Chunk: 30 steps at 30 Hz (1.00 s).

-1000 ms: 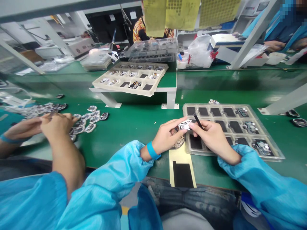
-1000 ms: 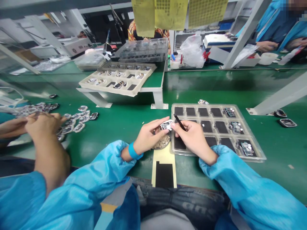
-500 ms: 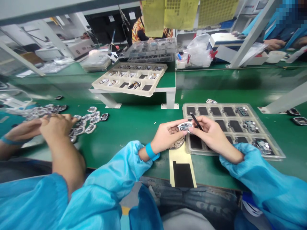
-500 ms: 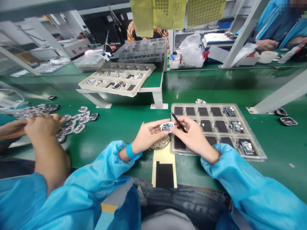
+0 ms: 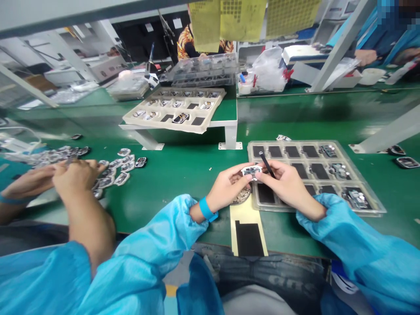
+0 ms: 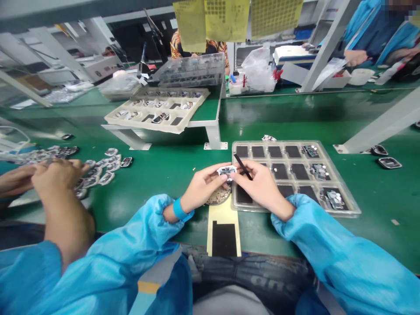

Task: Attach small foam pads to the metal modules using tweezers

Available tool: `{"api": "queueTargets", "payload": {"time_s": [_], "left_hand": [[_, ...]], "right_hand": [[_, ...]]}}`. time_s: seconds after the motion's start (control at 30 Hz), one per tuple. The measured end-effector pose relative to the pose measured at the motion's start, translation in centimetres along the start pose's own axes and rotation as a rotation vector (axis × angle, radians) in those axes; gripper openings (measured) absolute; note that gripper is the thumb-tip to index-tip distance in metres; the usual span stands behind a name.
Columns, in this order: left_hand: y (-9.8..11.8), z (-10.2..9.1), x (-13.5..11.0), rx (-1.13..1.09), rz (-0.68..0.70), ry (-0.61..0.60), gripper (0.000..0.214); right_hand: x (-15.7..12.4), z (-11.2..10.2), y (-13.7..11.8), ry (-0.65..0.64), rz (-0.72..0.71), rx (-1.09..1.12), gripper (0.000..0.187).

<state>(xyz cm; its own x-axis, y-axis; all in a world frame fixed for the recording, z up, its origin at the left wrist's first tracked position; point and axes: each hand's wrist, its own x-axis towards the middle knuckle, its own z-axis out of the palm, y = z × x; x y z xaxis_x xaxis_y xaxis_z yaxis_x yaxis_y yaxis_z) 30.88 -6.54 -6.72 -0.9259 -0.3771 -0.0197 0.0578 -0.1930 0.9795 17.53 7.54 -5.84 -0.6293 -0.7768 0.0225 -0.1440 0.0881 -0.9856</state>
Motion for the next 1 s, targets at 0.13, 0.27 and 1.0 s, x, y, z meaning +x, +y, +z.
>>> {"api": "queueTargets", "payload": {"time_s": [0.13,0.27,1.0], "left_hand": [[-0.3,0.0,0.0,-0.01,0.008,0.028,0.054],[-0.5,0.0,0.0,-0.003,0.02,0.03,0.048],[-1.0,0.4,-0.1,0.133,0.091,0.144,0.034]], "right_hand": [[0.1,0.0,0.1,-0.088,0.01,-0.037,0.035],[0.1,-0.1,-0.1,-0.116,-0.002,-0.047,0.034],[0.0,0.4,0.6,-0.033,-0.072,-0.138,0.033]]}}
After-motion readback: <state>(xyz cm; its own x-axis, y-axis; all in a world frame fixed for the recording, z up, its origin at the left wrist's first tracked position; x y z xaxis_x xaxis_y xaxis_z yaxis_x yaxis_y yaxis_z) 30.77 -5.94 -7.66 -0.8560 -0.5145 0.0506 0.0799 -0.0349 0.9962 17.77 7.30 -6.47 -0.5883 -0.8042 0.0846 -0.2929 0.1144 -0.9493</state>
